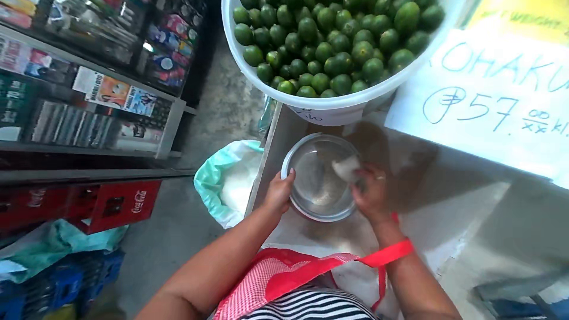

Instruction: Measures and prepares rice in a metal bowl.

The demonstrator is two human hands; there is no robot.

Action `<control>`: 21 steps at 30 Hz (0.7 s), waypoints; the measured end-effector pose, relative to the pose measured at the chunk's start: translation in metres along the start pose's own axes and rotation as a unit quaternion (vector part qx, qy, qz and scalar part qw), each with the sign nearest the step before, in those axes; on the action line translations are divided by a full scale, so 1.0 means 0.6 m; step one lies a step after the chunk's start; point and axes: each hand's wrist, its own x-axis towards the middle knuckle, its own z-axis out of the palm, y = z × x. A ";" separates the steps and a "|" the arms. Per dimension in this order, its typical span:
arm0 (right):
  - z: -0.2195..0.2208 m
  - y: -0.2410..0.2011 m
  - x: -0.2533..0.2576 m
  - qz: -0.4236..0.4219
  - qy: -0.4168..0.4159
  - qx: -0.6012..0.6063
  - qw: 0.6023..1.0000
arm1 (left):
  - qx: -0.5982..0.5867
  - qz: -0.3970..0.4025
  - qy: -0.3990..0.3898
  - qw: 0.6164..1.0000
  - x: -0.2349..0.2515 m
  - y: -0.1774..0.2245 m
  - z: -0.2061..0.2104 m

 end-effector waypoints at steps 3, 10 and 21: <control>0.026 -0.006 -0.003 -0.199 0.091 -0.117 0.969 | -0.019 0.003 -0.004 1.000 0.001 0.005 0.003; -0.086 0.168 0.096 0.263 0.124 -0.213 0.933 | 0.012 0.011 0.013 1.000 0.003 -0.010 -0.017; 0.015 0.274 0.066 0.490 0.210 0.318 0.784 | 0.024 0.008 0.031 0.999 0.004 -0.027 -0.040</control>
